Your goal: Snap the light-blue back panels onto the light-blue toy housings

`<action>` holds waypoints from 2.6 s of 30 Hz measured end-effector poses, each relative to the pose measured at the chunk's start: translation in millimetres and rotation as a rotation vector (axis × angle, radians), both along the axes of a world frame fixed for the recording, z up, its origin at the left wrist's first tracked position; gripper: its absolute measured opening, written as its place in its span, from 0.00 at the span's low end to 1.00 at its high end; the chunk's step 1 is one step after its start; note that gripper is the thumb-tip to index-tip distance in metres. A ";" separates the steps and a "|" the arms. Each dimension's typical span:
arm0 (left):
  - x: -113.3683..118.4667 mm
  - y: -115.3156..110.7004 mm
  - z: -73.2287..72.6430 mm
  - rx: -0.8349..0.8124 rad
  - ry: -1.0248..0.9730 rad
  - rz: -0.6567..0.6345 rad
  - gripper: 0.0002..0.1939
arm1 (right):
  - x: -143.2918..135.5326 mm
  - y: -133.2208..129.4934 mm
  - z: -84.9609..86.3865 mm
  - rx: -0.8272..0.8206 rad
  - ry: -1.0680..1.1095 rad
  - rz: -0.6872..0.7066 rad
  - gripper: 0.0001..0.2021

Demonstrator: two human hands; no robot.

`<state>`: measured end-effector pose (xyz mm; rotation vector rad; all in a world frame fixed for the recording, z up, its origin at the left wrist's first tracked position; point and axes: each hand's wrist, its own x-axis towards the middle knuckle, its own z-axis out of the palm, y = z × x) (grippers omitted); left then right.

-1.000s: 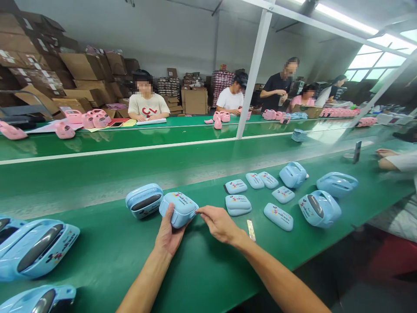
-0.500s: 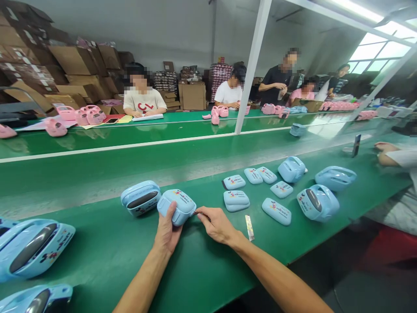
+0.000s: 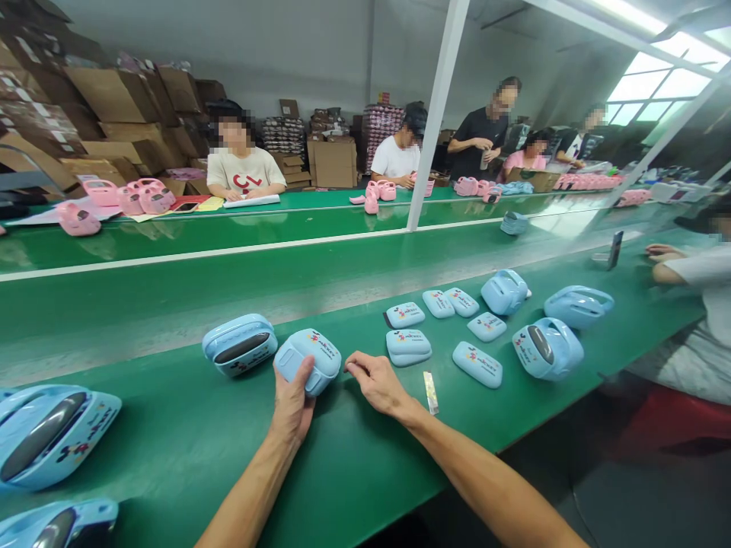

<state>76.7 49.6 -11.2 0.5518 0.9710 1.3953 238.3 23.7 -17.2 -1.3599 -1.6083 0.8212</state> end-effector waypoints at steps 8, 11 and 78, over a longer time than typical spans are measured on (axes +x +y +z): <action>1.0 -0.6 3.8 -0.043 -0.081 -0.008 0.26 | -6.6 -5.3 4.7 0.093 -0.098 0.156 0.14; 1.2 -0.8 3.1 -0.034 -0.060 -0.008 0.26 | -7.6 -5.6 6.9 0.089 -0.106 0.163 0.14; 10.8 -6.4 -3.4 0.021 -0.115 0.056 0.32 | -7.4 -11.5 4.5 -0.016 0.137 0.140 0.08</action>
